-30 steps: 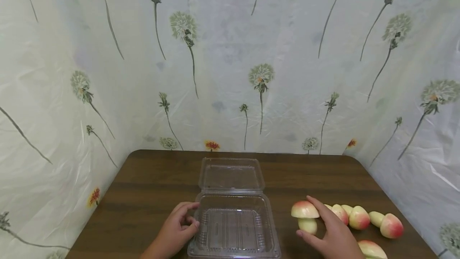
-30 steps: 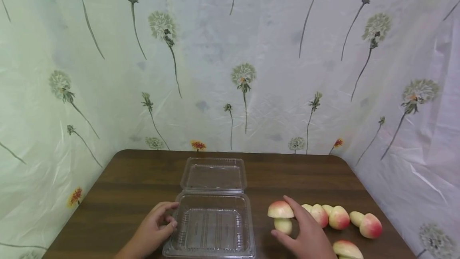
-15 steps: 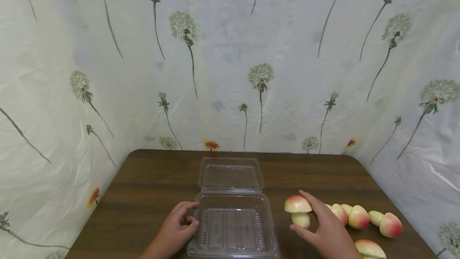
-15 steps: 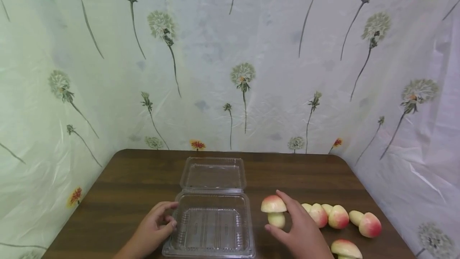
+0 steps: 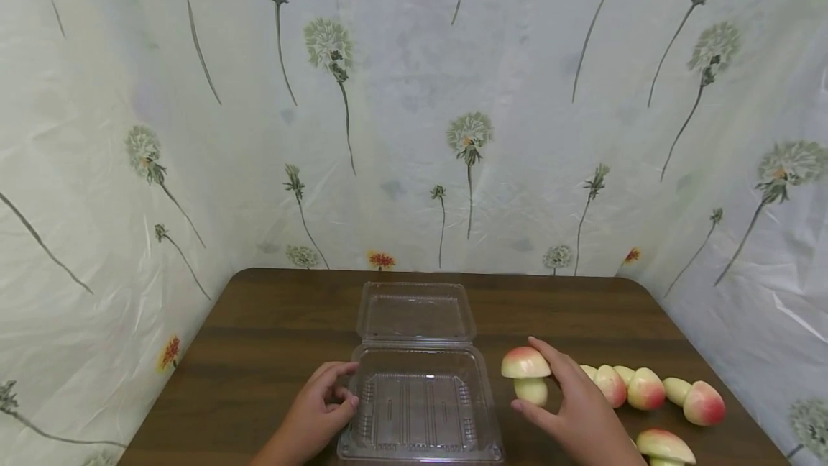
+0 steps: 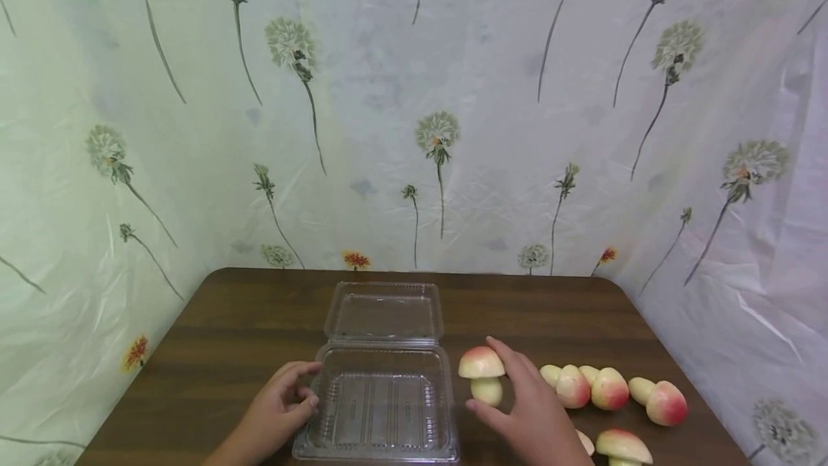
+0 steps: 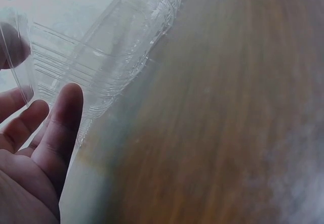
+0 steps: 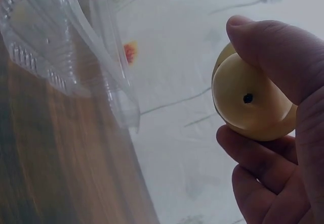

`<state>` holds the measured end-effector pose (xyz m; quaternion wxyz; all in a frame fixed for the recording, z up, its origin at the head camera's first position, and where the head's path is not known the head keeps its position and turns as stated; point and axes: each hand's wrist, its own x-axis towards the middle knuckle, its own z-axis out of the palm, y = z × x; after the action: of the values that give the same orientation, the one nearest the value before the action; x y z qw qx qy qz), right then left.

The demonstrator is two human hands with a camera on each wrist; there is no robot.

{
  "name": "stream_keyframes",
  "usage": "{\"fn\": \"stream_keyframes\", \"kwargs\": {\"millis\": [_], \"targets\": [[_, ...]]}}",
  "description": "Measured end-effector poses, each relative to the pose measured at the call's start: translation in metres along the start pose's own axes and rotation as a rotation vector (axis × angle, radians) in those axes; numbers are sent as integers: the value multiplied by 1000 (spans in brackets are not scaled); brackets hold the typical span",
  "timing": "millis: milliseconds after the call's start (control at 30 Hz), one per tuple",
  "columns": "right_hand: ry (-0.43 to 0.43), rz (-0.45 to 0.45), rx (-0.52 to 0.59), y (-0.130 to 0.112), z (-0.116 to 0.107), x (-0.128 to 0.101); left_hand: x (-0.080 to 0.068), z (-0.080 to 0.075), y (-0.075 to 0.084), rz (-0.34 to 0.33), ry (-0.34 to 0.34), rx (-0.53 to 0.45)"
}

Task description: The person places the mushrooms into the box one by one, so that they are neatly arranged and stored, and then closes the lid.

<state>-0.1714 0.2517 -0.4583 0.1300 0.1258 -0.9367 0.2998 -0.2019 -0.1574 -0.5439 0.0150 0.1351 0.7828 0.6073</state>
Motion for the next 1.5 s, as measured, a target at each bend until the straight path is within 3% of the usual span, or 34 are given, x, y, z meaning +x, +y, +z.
{"fn": "stream_keyframes", "kwargs": {"millis": [167,433,733,1067,1300,1500], "targets": [[-6,-5,4,-4,3,3,-1,0,0,-4,-6,-1],[-36,39,110,-13,5,6,-1,-1,1,-4,-6,-8],[28,-46,54,-20,11,9,1,0,-1,-4,1,-14],[-23,-9,104,-31,20,11,1,-1,-2,-4,-2,-10],[3,-82,69,-34,30,12,1,-1,-2,2,10,-1],[-16,-89,50,-35,38,19,1,-1,-3,7,2,-6]]}}
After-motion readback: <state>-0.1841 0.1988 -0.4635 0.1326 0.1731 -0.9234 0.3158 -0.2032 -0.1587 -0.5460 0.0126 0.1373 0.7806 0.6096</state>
